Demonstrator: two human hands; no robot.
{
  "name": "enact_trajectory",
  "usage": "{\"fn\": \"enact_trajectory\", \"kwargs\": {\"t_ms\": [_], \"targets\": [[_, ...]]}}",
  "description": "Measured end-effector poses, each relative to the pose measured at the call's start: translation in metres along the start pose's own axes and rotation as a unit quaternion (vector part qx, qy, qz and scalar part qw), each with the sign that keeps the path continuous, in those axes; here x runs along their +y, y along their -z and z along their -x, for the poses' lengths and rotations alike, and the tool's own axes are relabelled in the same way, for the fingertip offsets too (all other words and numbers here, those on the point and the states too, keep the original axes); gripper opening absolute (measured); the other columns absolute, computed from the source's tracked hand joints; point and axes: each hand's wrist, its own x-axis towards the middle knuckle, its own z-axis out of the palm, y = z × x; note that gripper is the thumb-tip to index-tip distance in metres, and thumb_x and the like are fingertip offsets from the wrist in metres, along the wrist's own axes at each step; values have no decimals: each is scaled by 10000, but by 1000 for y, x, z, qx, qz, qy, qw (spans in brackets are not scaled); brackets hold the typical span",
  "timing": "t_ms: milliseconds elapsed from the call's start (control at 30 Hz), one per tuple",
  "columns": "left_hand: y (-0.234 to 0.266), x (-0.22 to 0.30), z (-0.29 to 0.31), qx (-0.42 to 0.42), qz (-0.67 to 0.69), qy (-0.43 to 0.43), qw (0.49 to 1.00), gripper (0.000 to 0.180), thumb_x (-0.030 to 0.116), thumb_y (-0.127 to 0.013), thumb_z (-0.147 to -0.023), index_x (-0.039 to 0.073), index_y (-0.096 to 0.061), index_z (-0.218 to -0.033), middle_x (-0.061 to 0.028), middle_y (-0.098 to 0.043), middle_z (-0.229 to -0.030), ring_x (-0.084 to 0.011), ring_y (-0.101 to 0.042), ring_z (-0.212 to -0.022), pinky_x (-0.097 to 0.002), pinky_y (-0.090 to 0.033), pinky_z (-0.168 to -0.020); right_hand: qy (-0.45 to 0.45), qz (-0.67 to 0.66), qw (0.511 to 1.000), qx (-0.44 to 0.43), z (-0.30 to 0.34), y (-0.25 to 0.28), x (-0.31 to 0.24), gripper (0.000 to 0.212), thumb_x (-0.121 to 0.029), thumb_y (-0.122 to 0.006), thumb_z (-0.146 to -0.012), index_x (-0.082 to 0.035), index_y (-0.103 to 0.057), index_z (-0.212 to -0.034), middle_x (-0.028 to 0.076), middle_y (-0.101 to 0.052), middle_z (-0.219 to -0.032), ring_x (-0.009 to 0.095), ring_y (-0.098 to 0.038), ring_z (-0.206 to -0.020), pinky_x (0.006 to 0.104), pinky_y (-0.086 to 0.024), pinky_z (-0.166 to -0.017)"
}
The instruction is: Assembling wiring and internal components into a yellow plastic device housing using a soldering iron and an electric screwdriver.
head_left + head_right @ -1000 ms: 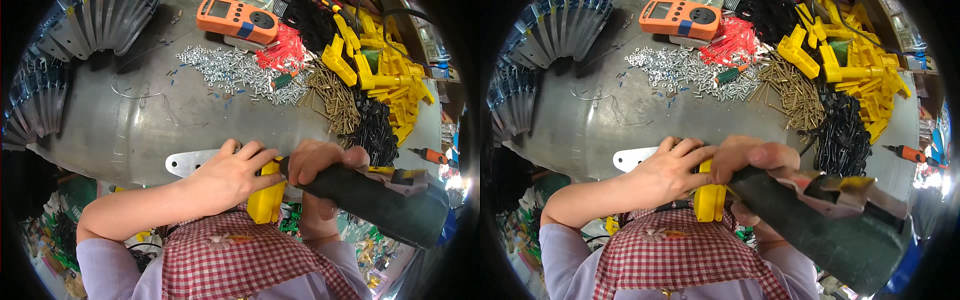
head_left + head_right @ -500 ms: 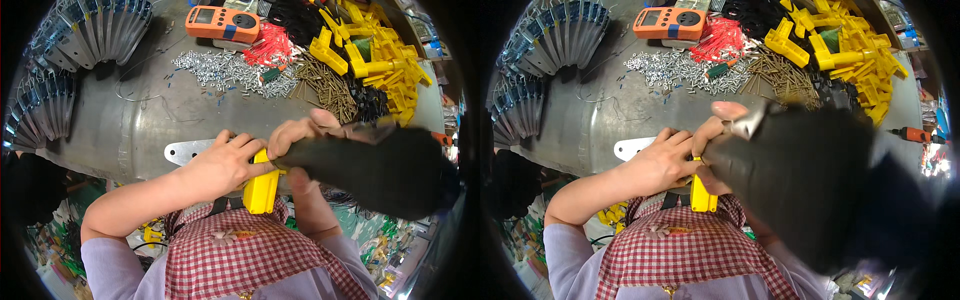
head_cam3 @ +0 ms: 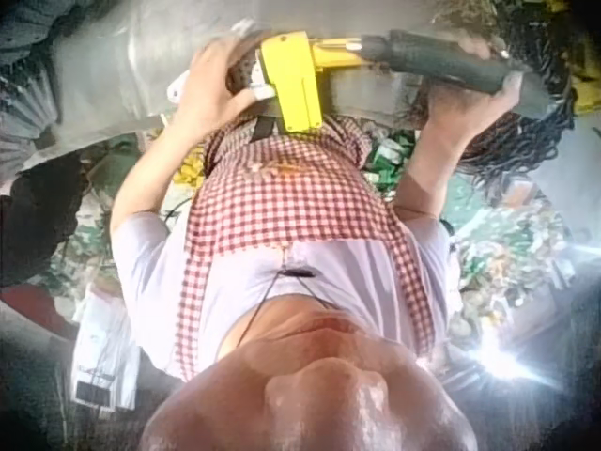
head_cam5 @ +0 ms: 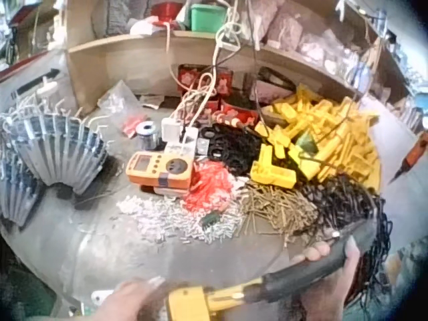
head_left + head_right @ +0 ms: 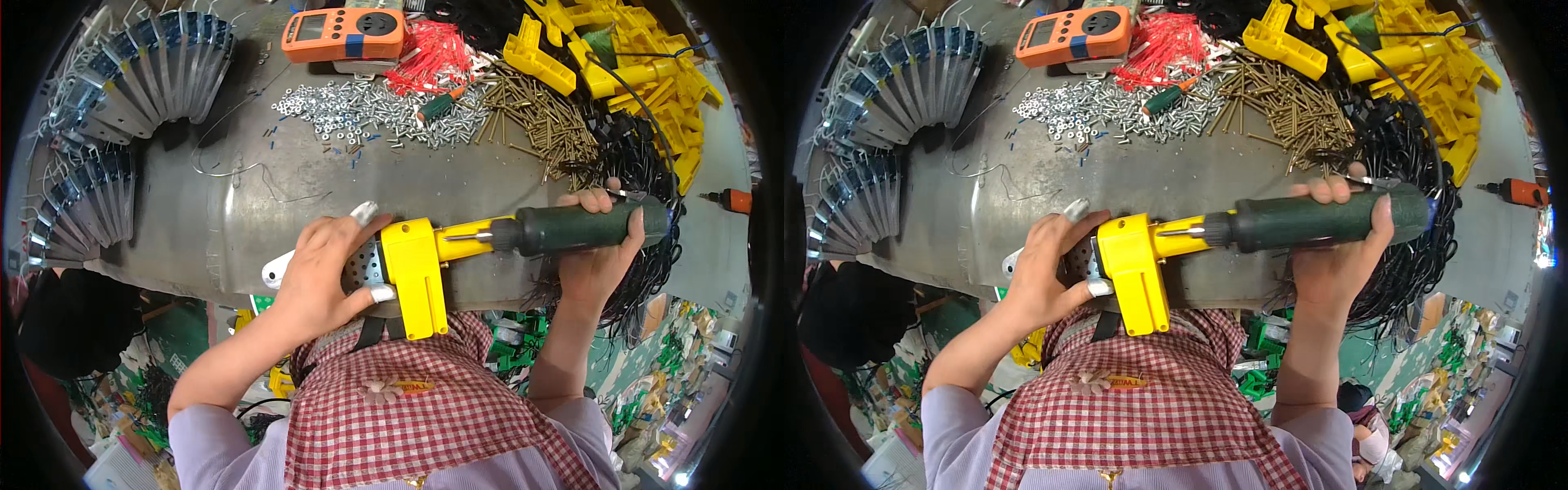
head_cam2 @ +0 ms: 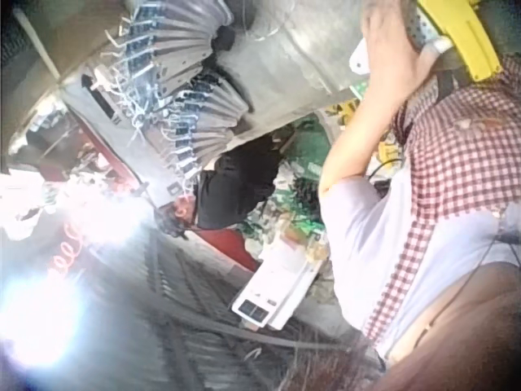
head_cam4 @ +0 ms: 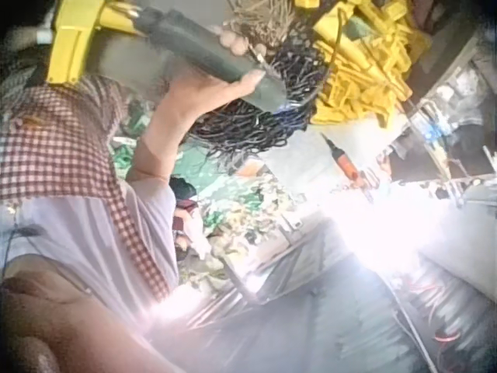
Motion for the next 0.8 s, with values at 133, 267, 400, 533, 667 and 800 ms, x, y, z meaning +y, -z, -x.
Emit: {"fn": "enact_trajectory", "kwargs": {"t_ms": [133, 267, 400, 533, 667, 800], "targets": [[-2, -3, -6, 20, 15, -40, 999, 846, 217, -779, -634, -1, -341, -1324, -92, -588, -1213, -352, -522, -1050, -427, -376, -949, 19, 15, 998, 53, -9, 21, -3, 397, -328, -543, -863, -67, -456, -1150, 29, -464, -866, 170, -482, -853, 394, -389, -919], [-1, -6, -8, 2, 41, -16, 999, 848, 210, -783, -621, 4, -324, -1304, -71, -593, -1223, -354, -521, -1059, -425, -378, -947, -26, -19, 999, 42, -15, 17, 13, 392, -323, -544, -859, -69, -458, -1145, 19, -452, -847, 161, -473, -839, 392, -386, -913], [-4, -7, -7, -4, 90, 27, 996, 751, 197, -774, -619, 10, -345, -1207, -67, -613, -1196, -368, -519, -1056, -422, -379, -946, -29, -7, 999, 36, -17, 23, 7, 396, -339, -527, -851, -79, -460, -1142, 13, -440, -829, 152, -458, -814, 380, -384, -887], [-2, -6, -7, -13, 106, 46, 993, 695, 207, -764, -624, 11, -355, -1150, -72, -621, -1184, -383, -521, -1041, -423, -389, -934, -33, -12, 999, 21, -27, 29, 1, 401, -353, -501, -855, -88, -449, -1152, 11, -432, -839, 147, -451, -807, 375, -384, -876], [2, -10, -8, -2, 72, 17, 997, 710, 233, -765, -629, 6, -354, -1162, -69, -625, -1175, -378, -527, -1035, -421, -399, -930, -56, 12, 998, 26, -28, 23, 11, 399, -351, -496, -860, -85, -442, -1152, 15, -433, -840, 148, -452, -817, 382, -385, -880], [3, -12, -7, -19, -9, -20, 1000, 860, 493, -737, -700, 22, -280, -1255, -87, -608, -1211, -359, -550, -1102, -379, -393, -942, -64, 1, 998, 17, -28, 27, 13, 399, -354, -491, -865, -81, -436, -1151, 19, -437, -853, 152, -456, -836, 385, -383, -888]]}}
